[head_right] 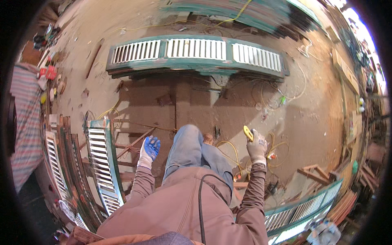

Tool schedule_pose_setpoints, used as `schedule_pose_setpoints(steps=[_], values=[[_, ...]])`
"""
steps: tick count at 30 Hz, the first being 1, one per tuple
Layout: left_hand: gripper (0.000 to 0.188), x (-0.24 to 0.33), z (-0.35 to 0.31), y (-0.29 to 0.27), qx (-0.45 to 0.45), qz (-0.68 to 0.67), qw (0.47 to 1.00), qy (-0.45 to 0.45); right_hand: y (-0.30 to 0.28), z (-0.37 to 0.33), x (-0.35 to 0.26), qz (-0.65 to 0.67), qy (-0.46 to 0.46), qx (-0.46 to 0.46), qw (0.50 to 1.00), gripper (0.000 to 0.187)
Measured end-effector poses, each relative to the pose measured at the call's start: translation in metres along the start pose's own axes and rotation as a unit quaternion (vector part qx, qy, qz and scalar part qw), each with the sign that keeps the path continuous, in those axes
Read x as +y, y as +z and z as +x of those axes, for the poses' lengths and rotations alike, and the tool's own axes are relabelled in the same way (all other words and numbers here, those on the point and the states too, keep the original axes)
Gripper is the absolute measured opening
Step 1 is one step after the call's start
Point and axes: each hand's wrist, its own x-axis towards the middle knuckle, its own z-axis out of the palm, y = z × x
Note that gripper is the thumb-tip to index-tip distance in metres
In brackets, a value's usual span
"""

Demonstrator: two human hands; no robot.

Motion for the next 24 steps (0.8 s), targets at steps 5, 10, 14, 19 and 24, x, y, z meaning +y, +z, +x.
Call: schedule_pose_setpoints(steps=[5, 10, 14, 19, 24], values=[[0.027, 0.004, 0.047, 0.035, 0.092, -0.025, 0.995, 0.007, 0.011, 0.106, -0.033, -0.003, -0.073, -0.06, 0.996, 0.035], [0.028, 0.017, 0.14, 0.001, 0.212, -0.051, 0.976, 0.005, 0.034, 0.211, -0.089, -0.007, -0.114, -0.117, 0.987, 0.038], [0.047, 0.003, 0.195, 0.095, 0.3, 0.211, 0.929, -0.05, 0.035, 0.267, -0.098, -0.089, -0.087, -0.196, 0.973, 0.04], [0.054, 0.003, 0.272, 0.226, 0.002, 0.552, 0.807, 0.211, 0.001, 0.354, -0.182, -0.083, -0.194, -0.193, 0.958, 0.032], [0.052, 0.008, 0.204, 0.451, -0.381, 0.514, 0.768, 0.02, -0.017, 0.406, -0.221, -0.144, -0.182, -0.311, 0.922, 0.024]])
